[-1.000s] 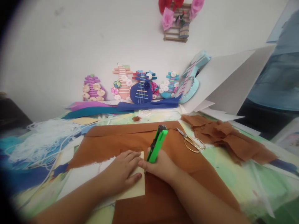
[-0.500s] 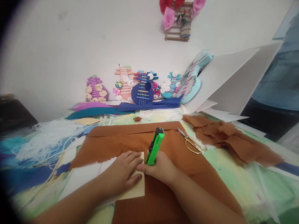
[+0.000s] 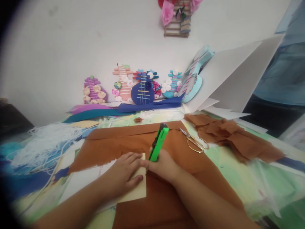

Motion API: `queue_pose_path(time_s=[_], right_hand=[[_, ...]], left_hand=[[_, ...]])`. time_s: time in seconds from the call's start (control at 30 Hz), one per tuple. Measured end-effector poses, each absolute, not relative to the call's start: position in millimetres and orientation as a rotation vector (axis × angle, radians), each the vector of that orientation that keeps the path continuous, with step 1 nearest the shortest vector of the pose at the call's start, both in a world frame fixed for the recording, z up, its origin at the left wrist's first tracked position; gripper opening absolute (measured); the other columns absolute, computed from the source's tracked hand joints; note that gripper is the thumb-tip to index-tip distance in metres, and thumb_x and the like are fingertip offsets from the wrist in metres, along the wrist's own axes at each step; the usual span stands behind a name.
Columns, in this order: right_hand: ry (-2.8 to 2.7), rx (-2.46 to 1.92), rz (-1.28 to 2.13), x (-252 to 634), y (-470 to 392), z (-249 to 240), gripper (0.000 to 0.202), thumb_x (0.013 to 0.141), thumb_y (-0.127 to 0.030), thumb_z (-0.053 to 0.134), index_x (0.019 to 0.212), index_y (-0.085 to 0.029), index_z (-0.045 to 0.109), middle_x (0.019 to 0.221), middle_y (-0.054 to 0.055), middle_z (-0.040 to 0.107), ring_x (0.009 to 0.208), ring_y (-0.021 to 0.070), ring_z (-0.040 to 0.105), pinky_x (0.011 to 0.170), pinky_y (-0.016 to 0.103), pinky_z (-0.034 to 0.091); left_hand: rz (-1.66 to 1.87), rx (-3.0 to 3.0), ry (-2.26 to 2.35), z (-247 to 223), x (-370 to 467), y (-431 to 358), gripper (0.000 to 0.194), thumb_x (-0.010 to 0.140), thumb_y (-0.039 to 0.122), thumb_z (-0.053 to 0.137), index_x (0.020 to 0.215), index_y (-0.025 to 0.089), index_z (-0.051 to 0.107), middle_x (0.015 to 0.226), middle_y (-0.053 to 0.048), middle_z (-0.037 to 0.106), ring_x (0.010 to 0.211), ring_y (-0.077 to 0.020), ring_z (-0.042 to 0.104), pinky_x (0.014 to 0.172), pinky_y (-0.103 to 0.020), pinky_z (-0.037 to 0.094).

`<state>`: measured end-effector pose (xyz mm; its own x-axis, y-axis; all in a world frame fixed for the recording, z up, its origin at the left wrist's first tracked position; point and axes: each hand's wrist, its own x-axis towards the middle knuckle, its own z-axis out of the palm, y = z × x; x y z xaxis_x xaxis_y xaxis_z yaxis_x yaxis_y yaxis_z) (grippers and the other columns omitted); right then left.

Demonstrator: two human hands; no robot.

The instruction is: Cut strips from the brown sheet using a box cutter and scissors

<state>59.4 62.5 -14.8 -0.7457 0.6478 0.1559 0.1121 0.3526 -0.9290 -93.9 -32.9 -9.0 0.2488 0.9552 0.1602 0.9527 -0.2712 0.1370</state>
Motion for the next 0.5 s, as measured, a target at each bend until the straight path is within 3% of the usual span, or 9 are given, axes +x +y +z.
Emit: queue_pose_path(time_s=[0.17,0.5], right_hand=[[-2.100,-0.614,1.415,59,67,-17,0.044,0.064,-0.054,0.056,0.056,-0.018,0.033,0.053,-0.006,0.031,0.051,0.0079,0.032,0.046,0.020,0.029],[-2.273,-0.654,1.295,61,55,-12,0.028,0.067,-0.036,0.058,0.058,-0.018,0.039,0.053,-0.006,0.036,0.049,0.0072,0.032,0.045,0.019,0.028]], left_hand=[[0.341,2.479,1.883,-10,-94,-32,0.035,0.080,0.035,0.046,0.112,0.020,0.048,0.122,-0.007,0.045,0.109,-0.0265,0.037,0.091,-0.043,0.030],[0.364,2.465,1.870,-8,-94,-32,0.030,0.080,0.034,0.046,0.106,0.021,0.050,0.119,-0.006,0.046,0.107,-0.0255,0.039,0.090,-0.041,0.031]])
